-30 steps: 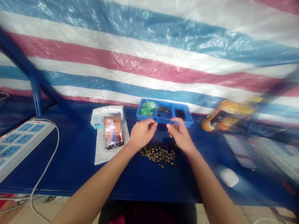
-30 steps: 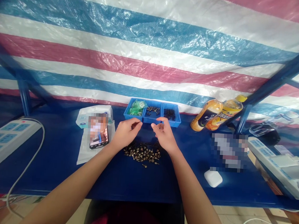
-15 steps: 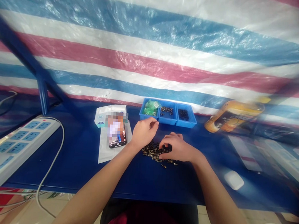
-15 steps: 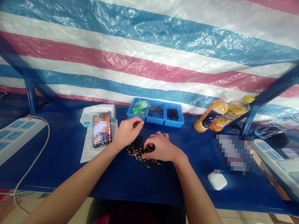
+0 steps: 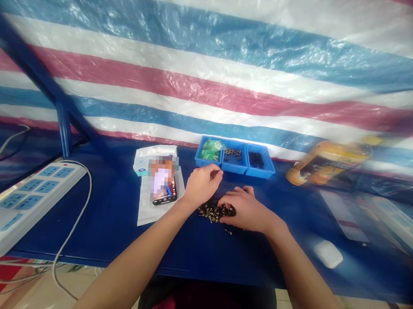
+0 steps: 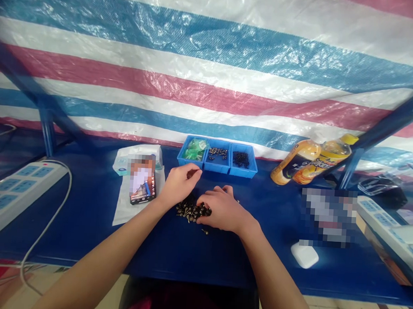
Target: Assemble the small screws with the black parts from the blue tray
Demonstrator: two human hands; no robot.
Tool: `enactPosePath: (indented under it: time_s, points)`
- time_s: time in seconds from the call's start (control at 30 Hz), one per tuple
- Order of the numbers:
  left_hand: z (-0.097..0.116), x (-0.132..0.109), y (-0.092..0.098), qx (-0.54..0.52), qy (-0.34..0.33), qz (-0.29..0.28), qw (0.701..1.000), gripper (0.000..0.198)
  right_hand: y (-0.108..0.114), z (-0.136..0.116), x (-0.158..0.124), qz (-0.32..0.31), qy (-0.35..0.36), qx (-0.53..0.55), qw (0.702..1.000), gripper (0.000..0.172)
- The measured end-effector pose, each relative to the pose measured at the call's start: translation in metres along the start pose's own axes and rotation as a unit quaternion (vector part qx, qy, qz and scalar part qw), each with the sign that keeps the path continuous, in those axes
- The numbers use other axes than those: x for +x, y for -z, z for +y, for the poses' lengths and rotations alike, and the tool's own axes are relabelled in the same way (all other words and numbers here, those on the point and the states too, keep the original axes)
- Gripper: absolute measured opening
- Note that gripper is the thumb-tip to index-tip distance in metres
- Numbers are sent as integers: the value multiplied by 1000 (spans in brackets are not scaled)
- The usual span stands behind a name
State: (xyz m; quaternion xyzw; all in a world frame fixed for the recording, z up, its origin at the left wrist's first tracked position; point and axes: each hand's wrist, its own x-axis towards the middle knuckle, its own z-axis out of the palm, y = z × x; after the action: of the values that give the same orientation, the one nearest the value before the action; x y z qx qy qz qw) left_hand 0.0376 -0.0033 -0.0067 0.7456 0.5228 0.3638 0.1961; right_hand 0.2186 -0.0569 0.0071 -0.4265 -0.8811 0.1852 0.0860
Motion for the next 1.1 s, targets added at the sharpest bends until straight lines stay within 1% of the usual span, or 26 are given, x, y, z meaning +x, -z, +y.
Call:
enactPosePath:
  time_s: [0.2,0.37,0.63,0.8,1.1]
  points:
    - [1,-1,-1,0,-2,-1,1000,20,-4,-1,1,27,-3,-18,999,3]
    - [1,0,-1,2,0,-6,1000,20,-8,-2,4,54,-8,-50,997,11]
    - [0,-1,-3,-3,-3,-12,1000,20,-12,-4,6,69,-2,-93,993,14]
    - [-1,0,-4,1,-7,-14,1000,20,-18,-3,7,82,7,-119,989,19]
    - [0,0,-2,0,-7,-10,1000,21,-17,-5,10,94,-7,-81,992,19]
